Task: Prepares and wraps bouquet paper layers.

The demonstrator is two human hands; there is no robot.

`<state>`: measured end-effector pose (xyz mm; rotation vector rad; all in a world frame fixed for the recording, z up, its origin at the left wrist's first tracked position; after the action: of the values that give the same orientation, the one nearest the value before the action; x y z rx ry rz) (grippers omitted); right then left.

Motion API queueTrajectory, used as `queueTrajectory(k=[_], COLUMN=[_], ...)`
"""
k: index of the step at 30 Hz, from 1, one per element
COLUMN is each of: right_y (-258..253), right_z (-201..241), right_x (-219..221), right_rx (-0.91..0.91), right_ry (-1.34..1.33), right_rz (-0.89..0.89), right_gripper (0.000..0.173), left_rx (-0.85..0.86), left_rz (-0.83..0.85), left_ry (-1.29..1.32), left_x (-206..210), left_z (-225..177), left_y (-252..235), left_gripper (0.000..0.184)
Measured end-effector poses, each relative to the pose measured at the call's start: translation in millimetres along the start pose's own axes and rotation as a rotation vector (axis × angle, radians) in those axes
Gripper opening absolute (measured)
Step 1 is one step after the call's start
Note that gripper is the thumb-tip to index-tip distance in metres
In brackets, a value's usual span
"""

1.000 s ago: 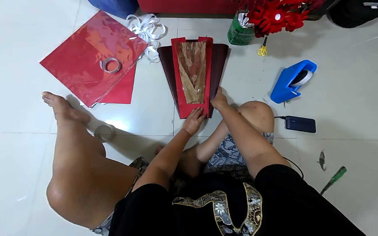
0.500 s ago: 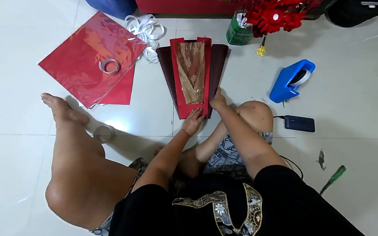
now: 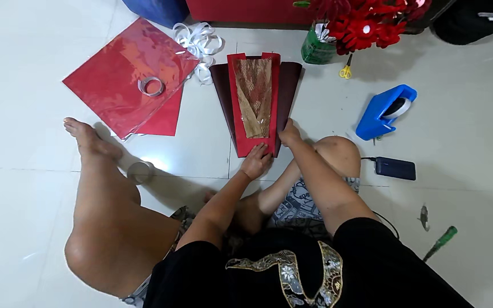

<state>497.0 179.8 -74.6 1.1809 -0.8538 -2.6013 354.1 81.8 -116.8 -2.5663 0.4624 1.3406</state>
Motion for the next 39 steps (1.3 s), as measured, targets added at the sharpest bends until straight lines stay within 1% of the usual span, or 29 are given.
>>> queueTrajectory(k=[2, 5, 8, 10, 19, 26, 35, 39], right_y=[-3, -2, 0, 0, -2, -6, -8, -11], right_z=[-2, 1, 6, 8, 11, 9, 8, 5], right_x=[0, -6, -12, -13, -15, -13, -11, -10], right_rx=[0.009, -0.012, -0.027, -0.037, -0.064, -0.038, -0.027, -0.046], right_ry=[-0.028, -0.022, -0.004, 0.003, 0.055, -0.011, -0.032, -0.044], right_rz=[-0.013, -0.064, -0.094, -0.098, -0.085, -0.084, -0.071, -0.076], right_gripper=[0.076, 0.077, 0.085, 0.086, 0.082, 0.083, 0.080, 0.078], left_rx=[0.011, 0.011, 0.006, 0.010, 0.032, 0.053, 0.061, 0.039], left_rz=[-0.012, -0.006, 0.009, 0.012, -0.026, -0.078, -0.088, -0.048], left_ry=[-0.004, -0.008, 0.001, 0.000, -0.026, -0.020, -0.014, -0.005], left_x=[0, 1, 1, 1, -1, -1, -3, -2], left_z=[0, 0, 0, 0, -2, -2, -3, -2], left_y=[1, 2, 2, 2, 3, 4, 5, 4], left_gripper=[0.036, 0.037, 0.037, 0.037, 0.035, 0.033, 0.032, 0.033])
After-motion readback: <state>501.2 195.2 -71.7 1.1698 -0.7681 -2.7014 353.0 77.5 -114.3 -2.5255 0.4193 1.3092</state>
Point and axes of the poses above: each hand's wrist, its own y-axis away from the middle knuckle, its own x-axis out of the palm, z = x × y, the point moved 6 cm from there along -y, towards the middle knuckle, and after that the axes turned 14 degrees about -x, right-handed, at the moved point
